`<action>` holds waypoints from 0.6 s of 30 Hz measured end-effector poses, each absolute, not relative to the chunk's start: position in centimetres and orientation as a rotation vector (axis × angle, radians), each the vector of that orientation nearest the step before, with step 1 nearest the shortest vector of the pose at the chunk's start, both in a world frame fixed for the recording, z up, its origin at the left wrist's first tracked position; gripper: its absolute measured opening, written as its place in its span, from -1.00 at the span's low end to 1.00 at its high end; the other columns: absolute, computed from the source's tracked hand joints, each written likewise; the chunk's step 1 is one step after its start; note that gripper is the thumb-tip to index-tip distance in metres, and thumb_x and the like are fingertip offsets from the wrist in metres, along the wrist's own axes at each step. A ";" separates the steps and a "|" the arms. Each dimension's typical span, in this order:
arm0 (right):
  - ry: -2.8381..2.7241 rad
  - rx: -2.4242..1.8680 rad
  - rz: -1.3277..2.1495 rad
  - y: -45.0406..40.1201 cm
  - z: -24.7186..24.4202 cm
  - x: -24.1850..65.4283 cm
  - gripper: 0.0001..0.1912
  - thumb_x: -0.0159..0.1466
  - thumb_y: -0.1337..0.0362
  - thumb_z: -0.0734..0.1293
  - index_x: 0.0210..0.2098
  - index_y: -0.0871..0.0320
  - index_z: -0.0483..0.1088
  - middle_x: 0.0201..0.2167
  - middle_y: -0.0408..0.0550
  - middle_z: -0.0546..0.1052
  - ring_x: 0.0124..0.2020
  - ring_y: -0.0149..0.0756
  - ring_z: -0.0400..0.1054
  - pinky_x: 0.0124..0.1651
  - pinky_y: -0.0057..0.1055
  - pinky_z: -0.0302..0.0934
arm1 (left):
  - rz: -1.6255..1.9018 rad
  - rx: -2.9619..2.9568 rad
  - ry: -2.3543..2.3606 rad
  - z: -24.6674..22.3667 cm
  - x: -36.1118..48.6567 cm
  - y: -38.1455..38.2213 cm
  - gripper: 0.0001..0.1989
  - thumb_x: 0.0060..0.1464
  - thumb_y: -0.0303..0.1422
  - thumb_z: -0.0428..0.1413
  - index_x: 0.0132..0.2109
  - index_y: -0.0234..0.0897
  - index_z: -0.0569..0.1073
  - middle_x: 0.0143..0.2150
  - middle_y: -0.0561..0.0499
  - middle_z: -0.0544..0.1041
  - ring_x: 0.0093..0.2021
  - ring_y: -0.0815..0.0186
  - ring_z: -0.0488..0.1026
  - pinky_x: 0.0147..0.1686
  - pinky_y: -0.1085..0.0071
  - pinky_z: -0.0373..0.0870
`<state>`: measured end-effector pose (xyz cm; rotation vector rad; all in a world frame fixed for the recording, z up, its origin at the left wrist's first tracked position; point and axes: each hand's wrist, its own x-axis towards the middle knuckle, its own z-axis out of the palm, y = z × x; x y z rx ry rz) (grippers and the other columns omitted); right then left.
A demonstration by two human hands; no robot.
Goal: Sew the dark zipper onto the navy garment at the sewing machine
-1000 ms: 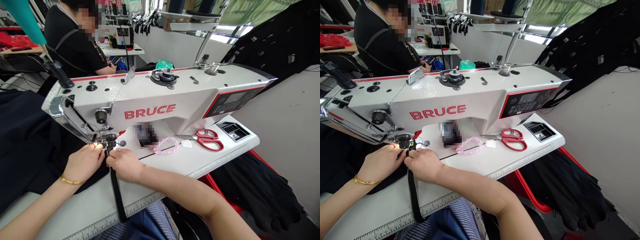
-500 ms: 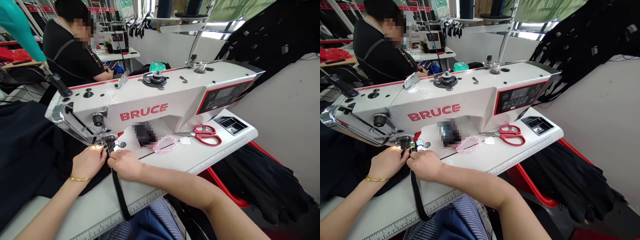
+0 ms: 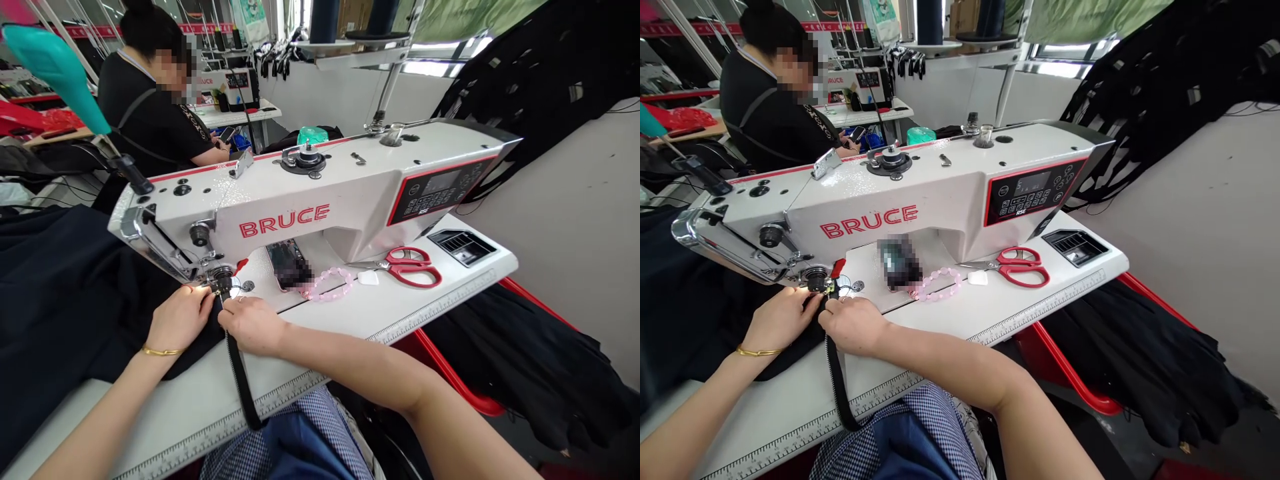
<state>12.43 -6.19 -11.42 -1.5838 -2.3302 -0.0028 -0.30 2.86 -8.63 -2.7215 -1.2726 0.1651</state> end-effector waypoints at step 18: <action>-2.413 -1.239 0.158 -6.3 -11.4 12.4 -0.70 0.25 0.10 0.24 -0.13 0.16 0.32 -0.09 -0.02 0.39 -0.03 -0.24 0.19 -0.04 -0.30 0.08 | 0.003 -3.017 -1.316 -7.4 -1.7 3.7 -0.64 0.16 -0.36 -0.23 -0.07 -0.32 0.40 -0.06 -0.12 0.45 -0.01 0.25 0.34 0.03 0.34 0.20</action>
